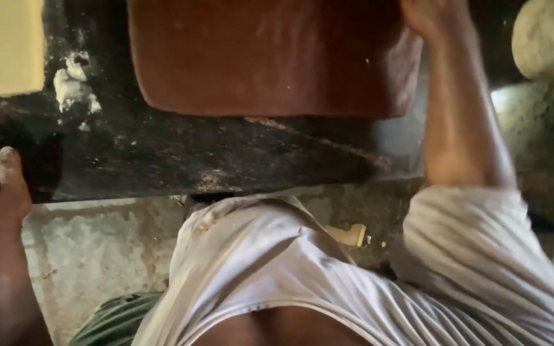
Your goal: Spreading and smoothing sheets of light and dark dough on a bakery work surface using hands and a scraper.
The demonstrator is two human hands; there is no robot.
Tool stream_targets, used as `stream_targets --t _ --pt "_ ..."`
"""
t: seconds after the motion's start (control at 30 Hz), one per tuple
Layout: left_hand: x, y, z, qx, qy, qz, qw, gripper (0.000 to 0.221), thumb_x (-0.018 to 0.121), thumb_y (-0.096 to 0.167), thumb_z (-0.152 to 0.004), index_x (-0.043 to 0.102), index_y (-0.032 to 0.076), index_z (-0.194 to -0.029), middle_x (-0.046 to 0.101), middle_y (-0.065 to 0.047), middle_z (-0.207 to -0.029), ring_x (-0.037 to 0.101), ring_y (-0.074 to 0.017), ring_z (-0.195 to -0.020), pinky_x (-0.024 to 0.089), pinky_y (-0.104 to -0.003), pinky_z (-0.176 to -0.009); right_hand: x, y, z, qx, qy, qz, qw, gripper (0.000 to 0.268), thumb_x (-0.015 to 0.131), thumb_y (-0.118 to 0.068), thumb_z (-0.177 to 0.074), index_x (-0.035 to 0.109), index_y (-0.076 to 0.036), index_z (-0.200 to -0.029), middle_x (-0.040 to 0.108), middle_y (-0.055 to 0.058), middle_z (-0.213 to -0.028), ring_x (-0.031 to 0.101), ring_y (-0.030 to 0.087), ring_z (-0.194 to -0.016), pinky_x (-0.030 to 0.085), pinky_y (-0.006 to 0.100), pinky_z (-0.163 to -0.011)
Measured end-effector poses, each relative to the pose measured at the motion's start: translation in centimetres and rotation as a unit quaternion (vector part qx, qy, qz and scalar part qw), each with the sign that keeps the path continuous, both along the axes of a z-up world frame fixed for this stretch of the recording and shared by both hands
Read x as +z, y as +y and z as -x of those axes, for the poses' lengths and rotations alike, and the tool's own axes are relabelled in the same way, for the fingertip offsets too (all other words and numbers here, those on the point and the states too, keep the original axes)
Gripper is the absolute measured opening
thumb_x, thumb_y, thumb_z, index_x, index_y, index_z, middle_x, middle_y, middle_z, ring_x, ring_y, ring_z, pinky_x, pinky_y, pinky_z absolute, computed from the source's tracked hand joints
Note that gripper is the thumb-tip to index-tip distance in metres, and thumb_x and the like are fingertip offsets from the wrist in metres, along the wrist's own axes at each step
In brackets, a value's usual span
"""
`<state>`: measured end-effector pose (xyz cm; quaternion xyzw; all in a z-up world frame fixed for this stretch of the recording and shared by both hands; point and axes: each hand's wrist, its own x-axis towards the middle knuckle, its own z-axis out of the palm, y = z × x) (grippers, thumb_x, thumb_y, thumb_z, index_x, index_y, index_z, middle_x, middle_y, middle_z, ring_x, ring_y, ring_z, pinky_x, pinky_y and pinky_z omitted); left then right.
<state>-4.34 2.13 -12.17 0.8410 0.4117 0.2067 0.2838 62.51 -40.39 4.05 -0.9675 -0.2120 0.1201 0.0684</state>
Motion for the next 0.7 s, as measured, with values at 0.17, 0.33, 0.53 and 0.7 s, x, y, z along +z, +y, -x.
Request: stream_targets --t 0.17,0.33,0.53,0.7 --pt "-6.2 2.9 2.6 0.029 0.046 -0.046 0.997 0.061 0.062 0.027 -0.117 0.032 -0.002 -0.161 0.047 -0.029 -0.161 0.046 -0.0371 -0.152 0.040 -0.048 -0.122 -1.5 -1.1 4.7 0.144 -0.125 -0.001 0.982 0.052 0.027 -0.038 -0.118 0.039 -0.006 -0.157 0.042 0.025 -0.160 0.035 0.046 -0.151 0.023 0.061 -0.124" --pt "-15.1 9.0 6.8 -0.075 -0.077 0.175 0.979 0.056 0.048 0.036 -0.123 0.034 0.010 -0.170 0.036 -0.023 -0.171 0.042 -0.0292 -0.157 0.044 -0.046 -0.121 0.4 -3.2 6.2 0.157 -0.088 -0.030 0.983 0.062 0.021 -0.048 -0.114 0.028 -0.015 -0.166 0.023 0.020 -0.172 0.013 0.048 -0.158 0.004 0.058 -0.130" --pt "-15.0 8.2 8.3 0.096 -0.006 0.119 0.988 0.052 0.065 0.038 -0.115 0.041 0.005 -0.147 0.054 -0.029 -0.105 0.056 -0.0305 -0.084 0.041 -0.042 -0.069 0.7 -4.1 10.7 0.149 -0.081 -0.043 0.984 0.076 0.017 -0.060 -0.111 0.020 -0.013 -0.171 0.006 0.027 -0.170 0.009 0.043 -0.158 0.006 0.060 -0.132" --pt "5.7 -2.7 -3.5 -0.062 0.054 -0.190 0.978 0.043 0.060 0.011 -0.124 0.035 -0.002 -0.156 0.064 -0.025 -0.140 0.065 -0.0326 -0.128 0.054 -0.044 -0.105 0.0 -5.7 10.5 0.220 -0.120 -0.077 0.965 0.067 0.025 -0.047 -0.117 0.021 -0.011 -0.173 0.009 0.015 -0.178 0.006 0.042 -0.164 0.005 0.063 -0.133"
